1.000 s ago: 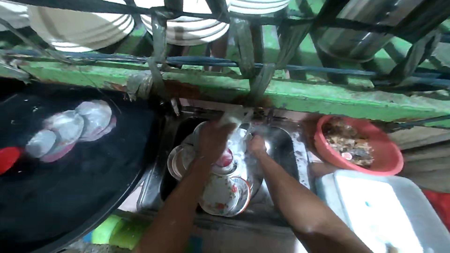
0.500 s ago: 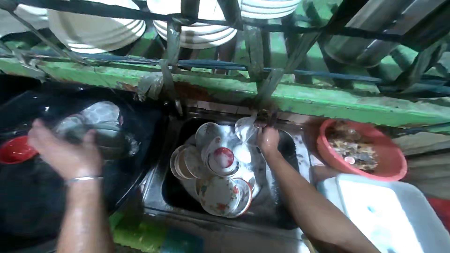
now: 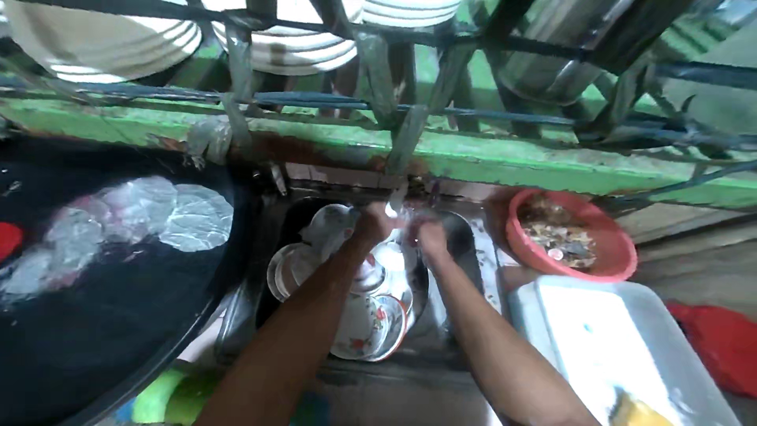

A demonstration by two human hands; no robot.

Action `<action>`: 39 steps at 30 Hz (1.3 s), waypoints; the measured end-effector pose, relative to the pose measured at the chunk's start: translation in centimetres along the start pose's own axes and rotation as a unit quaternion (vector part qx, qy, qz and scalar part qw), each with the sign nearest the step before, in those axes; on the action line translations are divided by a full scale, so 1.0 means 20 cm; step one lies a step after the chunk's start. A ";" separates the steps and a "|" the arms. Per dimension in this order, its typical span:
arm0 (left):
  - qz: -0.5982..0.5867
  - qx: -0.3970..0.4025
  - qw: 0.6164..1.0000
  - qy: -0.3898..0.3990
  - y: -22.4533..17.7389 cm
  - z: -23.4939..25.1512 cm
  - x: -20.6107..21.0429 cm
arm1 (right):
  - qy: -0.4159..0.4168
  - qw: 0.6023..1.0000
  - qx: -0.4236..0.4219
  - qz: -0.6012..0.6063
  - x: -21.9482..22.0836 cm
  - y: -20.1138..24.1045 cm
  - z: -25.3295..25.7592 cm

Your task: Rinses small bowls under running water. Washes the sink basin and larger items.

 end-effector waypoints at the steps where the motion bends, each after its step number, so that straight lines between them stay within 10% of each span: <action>1: 0.002 -0.004 1.000 -0.015 -0.03 0.02 -0.01 | 0.023 0.998 -0.024 -0.061 0.01 -0.08 0.00; 5: 0.051 -0.011 0.997 0.051 -0.22 -0.01 -0.01 | 0.182 0.920 -0.109 -0.331 0.15 -0.27 -0.04; 10: -0.185 -0.041 0.979 0.067 -0.25 -0.05 0.02 | 0.201 0.874 -0.067 -0.438 0.22 -0.25 -0.06; 13: -0.133 0.036 0.988 0.065 -0.23 -0.08 -0.04 | 0.217 0.860 -0.053 -0.459 0.19 -0.24 -0.05; 23: 0.362 0.102 0.911 -0.168 -0.09 -0.86 -1.05 | 0.035 0.974 -0.094 -0.202 0.12 0.01 0.00; 27: 0.394 -0.076 0.886 -0.232 0.13 -0.89 -1.34 | 0.033 0.997 -0.053 -0.046 0.15 0.17 -0.03; 36: 0.244 0.188 0.950 0.057 0.03 -0.28 -0.10 | 0.094 0.981 0.041 0.167 0.16 0.24 -0.11; 39: 0.151 0.093 0.981 0.081 -0.04 -0.11 0.03 | 0.064 0.972 0.088 0.208 0.08 0.14 -0.15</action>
Point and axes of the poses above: each hand's wrist, its own z-axis towards the middle knuckle, its own x-axis out of the palm, y = z × x, the point moved 3 cm from there along z, towards the middle knuckle, and after that the axes turned 2 degrees about y, right-handed, at the moved point
